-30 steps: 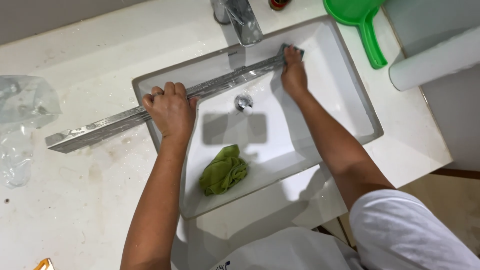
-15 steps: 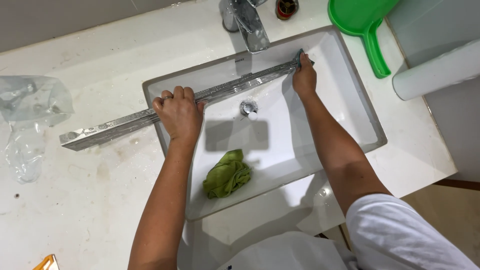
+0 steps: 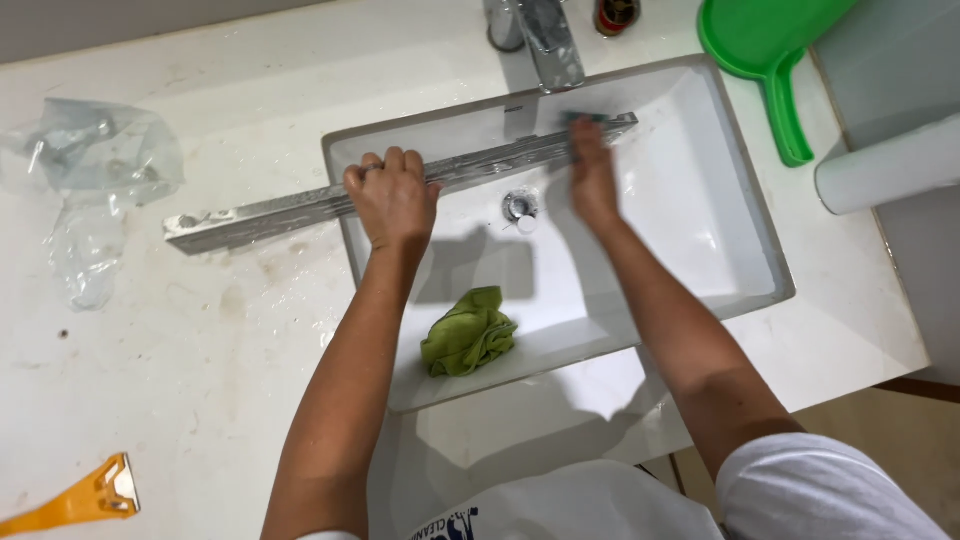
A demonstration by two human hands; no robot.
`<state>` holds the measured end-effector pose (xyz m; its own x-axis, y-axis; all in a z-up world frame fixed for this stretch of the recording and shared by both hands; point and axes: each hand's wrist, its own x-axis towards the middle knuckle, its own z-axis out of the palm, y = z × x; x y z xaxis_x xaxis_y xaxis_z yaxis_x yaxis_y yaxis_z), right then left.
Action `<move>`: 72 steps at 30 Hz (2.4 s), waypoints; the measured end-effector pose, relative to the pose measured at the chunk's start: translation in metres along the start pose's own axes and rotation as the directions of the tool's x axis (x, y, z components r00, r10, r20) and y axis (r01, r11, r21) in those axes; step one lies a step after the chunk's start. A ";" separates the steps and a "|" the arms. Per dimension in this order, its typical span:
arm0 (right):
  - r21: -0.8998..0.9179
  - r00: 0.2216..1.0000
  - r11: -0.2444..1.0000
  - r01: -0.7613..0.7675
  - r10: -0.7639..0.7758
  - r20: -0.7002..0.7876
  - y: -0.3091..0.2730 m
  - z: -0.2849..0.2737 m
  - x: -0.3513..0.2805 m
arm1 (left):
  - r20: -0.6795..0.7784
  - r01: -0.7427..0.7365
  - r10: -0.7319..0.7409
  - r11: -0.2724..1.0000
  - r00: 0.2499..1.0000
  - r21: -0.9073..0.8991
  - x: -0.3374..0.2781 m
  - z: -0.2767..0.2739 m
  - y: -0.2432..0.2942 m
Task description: Cleaning a metal drain cover using a sponge and soap in a sink.
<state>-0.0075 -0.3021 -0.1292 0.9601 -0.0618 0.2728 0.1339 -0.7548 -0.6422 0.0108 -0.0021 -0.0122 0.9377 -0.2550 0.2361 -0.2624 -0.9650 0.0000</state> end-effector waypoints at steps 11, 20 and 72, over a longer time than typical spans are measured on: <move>0.068 0.993 0.995 0.080 -0.085 0.077 -0.119 0.034 -0.013 | -0.209 -0.025 0.044 0.995 0.977 0.093 -0.020 0.019 -0.045; -0.049 0.998 0.997 0.053 -0.055 -0.033 -0.196 0.079 -0.018 | 0.120 0.337 -0.412 0.507 0.903 -0.793 -0.092 -0.095 -0.193; -0.047 0.994 0.997 0.054 -0.059 -0.091 -0.123 0.053 -0.008 | 0.069 0.145 -0.186 0.435 0.980 -0.889 -0.093 -0.046 -0.219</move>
<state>-0.0184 -0.1746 -0.0905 0.9243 -0.0765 0.3739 0.1742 -0.7870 -0.5918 -0.0289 0.2361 0.0108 0.9836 -0.0747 0.1642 -0.1804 -0.4017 0.8979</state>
